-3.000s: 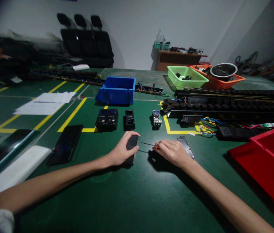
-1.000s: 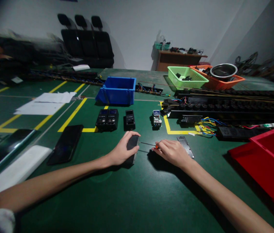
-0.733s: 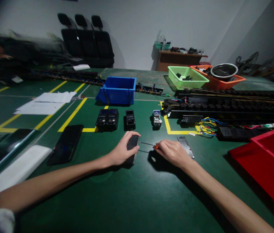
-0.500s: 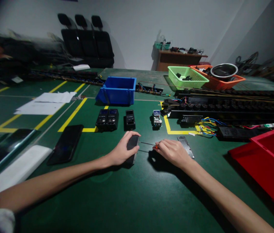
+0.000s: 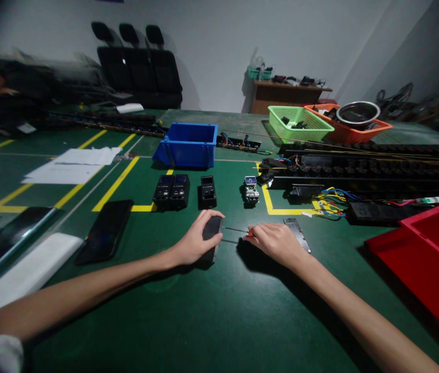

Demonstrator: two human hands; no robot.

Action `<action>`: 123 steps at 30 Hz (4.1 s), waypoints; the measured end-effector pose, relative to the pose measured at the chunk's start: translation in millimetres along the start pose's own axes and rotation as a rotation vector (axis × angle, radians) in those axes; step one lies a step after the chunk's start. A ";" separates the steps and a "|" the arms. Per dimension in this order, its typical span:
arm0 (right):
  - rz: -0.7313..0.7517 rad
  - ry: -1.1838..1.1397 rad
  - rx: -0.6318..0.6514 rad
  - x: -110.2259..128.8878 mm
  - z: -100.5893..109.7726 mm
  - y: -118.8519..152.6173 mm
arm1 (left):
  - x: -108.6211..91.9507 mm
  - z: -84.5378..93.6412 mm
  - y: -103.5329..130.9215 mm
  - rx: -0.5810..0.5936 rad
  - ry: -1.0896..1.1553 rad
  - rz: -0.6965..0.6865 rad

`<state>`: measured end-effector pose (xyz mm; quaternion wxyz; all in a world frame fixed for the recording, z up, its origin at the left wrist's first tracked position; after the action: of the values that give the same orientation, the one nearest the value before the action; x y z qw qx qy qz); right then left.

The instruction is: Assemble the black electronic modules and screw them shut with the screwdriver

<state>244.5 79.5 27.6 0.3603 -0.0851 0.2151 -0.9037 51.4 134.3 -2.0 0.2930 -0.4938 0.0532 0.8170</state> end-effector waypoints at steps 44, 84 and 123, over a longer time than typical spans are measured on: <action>0.018 0.031 -0.032 -2.1 3.2 6.4 | 0.1 -0.3 -0.2 0.031 0.007 0.006; -0.148 -0.134 0.084 -14.8 -0.9 5.8 | -0.9 -0.2 -0.5 0.025 0.006 -0.003; -0.302 -0.264 0.107 -21.1 -1.9 4.8 | -1.8 0.4 -0.8 0.025 -0.008 -0.005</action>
<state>262.2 91.5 23.8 0.2500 -0.2148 0.1026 -0.9385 52.1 134.4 -0.2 0.3014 -0.4872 0.0607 0.8174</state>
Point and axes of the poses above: each hand's wrist, its own y-axis away from the middle knuckle, its own z-axis out of the back of the hand, x = y × z, the point moved 5 cm from there along -y, towards the middle knuckle, and after that the axes turned 3 degrees about -y, right-handed, at the moved point
